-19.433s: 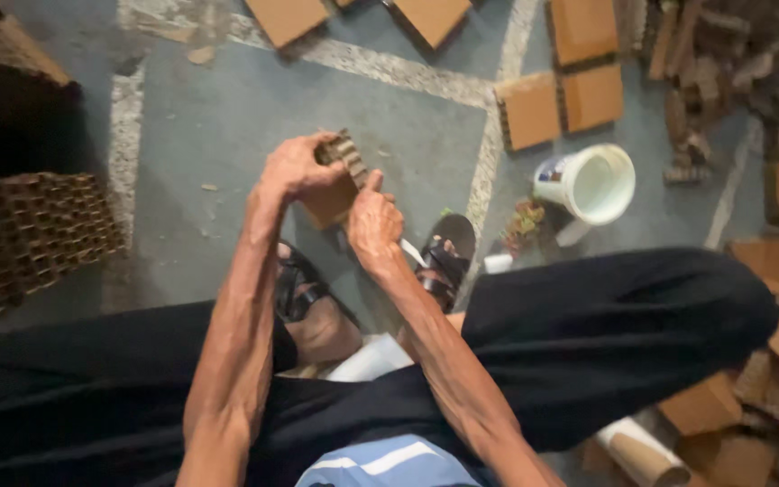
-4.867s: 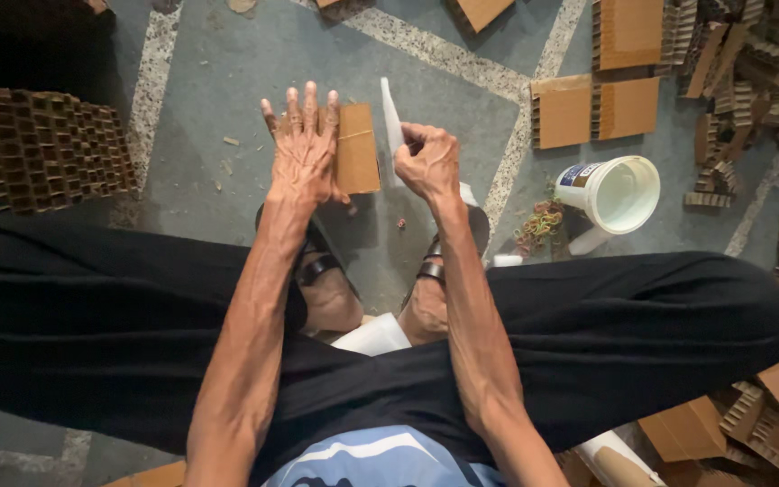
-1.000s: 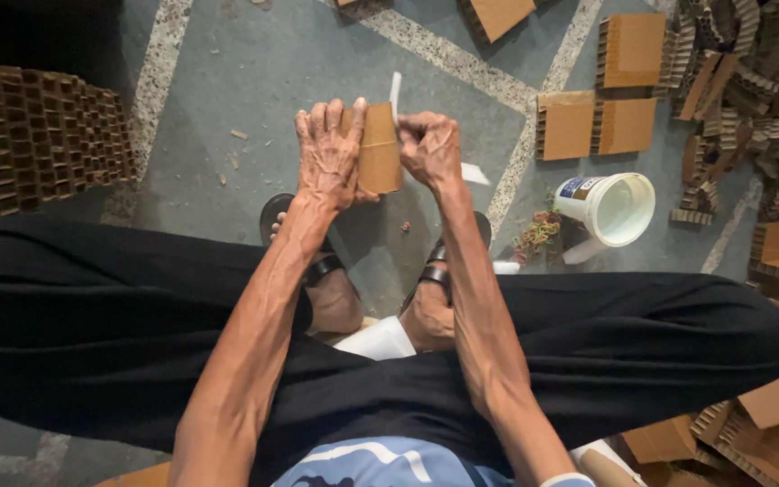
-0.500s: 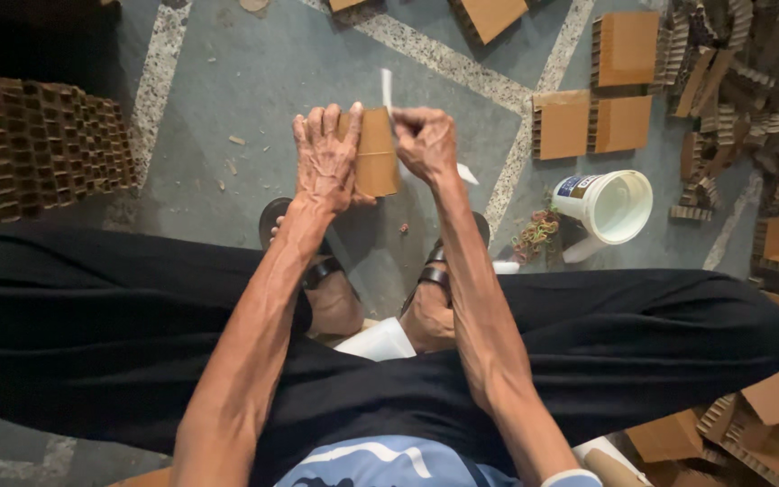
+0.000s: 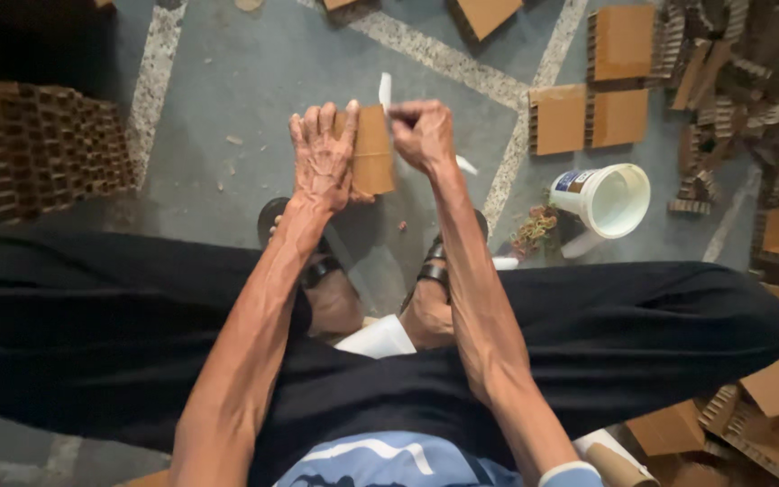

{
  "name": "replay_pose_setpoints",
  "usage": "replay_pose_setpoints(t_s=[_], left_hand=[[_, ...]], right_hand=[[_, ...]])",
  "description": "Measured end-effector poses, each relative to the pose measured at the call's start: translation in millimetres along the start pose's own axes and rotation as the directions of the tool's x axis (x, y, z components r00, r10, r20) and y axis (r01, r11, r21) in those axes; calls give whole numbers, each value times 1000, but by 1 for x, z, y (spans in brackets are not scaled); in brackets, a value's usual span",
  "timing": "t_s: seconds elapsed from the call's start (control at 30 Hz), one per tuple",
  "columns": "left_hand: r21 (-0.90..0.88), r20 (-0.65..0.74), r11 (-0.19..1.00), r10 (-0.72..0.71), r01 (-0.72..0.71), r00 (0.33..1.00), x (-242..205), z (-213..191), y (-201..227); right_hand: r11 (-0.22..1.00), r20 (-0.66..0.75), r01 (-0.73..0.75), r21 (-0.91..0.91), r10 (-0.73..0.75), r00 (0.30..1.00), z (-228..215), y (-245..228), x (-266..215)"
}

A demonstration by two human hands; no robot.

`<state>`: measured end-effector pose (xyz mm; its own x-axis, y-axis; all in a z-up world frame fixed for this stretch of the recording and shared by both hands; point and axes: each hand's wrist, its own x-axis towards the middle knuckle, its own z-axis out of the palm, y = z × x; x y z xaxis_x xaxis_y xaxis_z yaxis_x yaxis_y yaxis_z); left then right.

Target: The person sits cross-legged on the floor and assembles small cardboard boxes by folding flaps and securing them with rubber bands. The person repeatedly picks up flat cardboard pieces, folds them into box shapes, and fastens them with rubber bands.

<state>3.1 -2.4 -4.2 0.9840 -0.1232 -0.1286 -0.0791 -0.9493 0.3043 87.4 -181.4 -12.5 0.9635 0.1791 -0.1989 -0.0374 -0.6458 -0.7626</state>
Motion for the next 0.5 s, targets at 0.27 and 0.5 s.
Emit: replay_pose_setpoints(t_s=[0.27,0.5], left_hand=[[-38,4,999,-23,23,1000,0,10,-3],[-6,11,1000,-21,21,1000,-2,7,-1]], right_hand=[[1000,118,18,-20,-15,993,-16,19,-48],[990,187,-105,-92,120,975,-23,20,-67]])
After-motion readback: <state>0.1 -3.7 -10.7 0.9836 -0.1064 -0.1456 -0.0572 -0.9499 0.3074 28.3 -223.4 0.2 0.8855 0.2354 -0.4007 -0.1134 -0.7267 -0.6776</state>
